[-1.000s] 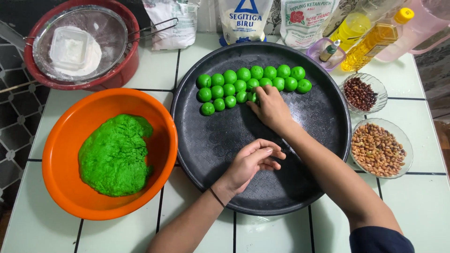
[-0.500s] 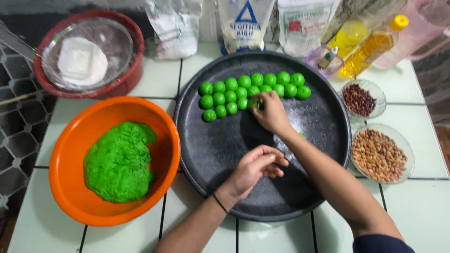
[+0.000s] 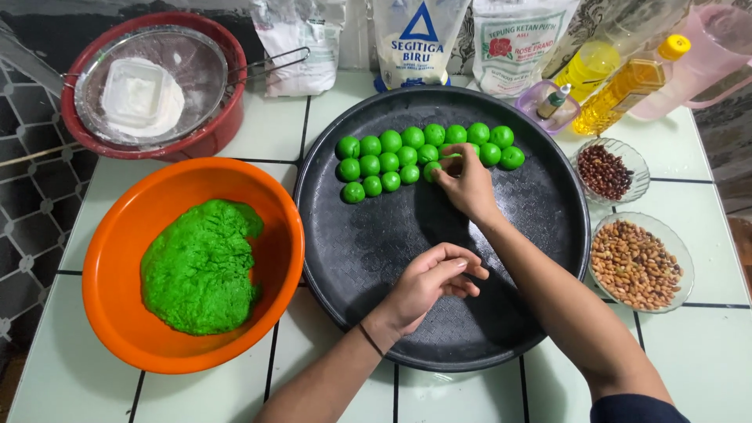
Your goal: Shaping small balls of green dough, stuffing them with peanuts, and placing them on a tray.
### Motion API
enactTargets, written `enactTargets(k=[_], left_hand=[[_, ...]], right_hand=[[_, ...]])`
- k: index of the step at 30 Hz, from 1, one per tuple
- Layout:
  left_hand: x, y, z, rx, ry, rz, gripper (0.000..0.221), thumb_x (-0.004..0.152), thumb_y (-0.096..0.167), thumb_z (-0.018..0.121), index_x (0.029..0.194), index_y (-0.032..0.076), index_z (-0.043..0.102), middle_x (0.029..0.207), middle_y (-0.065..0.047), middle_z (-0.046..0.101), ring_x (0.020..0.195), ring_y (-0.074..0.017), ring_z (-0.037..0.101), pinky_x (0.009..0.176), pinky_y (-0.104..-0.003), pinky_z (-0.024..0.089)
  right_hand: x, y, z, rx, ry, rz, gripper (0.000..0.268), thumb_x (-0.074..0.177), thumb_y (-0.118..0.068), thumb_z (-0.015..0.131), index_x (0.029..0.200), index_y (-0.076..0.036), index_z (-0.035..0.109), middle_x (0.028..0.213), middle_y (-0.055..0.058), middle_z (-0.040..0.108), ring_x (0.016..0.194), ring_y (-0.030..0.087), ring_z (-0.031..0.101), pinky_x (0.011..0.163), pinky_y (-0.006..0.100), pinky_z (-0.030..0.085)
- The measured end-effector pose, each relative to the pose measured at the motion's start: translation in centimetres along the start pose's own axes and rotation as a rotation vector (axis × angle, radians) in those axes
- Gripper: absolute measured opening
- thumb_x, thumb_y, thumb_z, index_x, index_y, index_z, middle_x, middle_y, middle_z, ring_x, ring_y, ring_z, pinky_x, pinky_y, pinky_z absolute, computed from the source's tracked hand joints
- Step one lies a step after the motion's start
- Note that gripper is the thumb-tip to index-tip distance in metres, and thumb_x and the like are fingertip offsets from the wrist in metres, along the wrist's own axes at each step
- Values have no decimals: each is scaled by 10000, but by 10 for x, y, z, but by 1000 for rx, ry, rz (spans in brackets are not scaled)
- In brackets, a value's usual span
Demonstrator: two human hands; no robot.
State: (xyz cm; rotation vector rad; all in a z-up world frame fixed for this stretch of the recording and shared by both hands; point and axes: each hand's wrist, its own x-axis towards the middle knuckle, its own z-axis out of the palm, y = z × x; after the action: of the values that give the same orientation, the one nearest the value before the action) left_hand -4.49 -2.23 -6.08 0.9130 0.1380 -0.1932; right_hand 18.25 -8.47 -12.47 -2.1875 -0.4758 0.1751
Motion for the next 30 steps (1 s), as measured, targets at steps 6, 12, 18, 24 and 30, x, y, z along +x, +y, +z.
enactTargets(k=[6,12,18,24,30], left_hand=[[4,-4,3,-10,-22,7,244,1060,188,542,1219,37,649,1103,-153,738,877,-181,751,773,-244,565],[7,-4,6,-9,-39,-2,240,1057,174,542,1223,42,654,1098,-149,736,873,-172,749,770,-233,562],[8,-2,9,-12,-48,-8,237,1059,171,540,1219,38,654,1106,-166,733,872,-185,750,771,-246,566],[8,-9,16,-29,-92,-1,252,1060,167,546,1242,26,648,1105,-172,733,872,-194,755,766,-245,572],[-6,33,1,20,-81,50,274,1033,181,551,1228,12,643,1093,-177,735,874,-199,752,780,-256,575]], right_hand=[[1,-7,2,-3,-41,27,481,863,-268,792,1299,-228,593,1072,36,779,1064,268,730,972,459,546],[8,-8,-1,-43,-111,16,508,894,-312,753,1355,-245,550,1109,8,776,1127,290,700,1016,488,524],[-14,-28,-12,-519,-97,-211,353,938,-272,699,1272,-225,597,1224,80,713,1205,328,647,964,496,571],[-18,-9,-15,-538,-160,-269,460,912,-235,731,1342,-193,572,1227,138,623,1155,372,641,897,495,598],[-41,-47,-97,-353,-264,-387,544,891,-36,676,1423,-59,564,1227,325,629,1032,511,681,855,614,572]])
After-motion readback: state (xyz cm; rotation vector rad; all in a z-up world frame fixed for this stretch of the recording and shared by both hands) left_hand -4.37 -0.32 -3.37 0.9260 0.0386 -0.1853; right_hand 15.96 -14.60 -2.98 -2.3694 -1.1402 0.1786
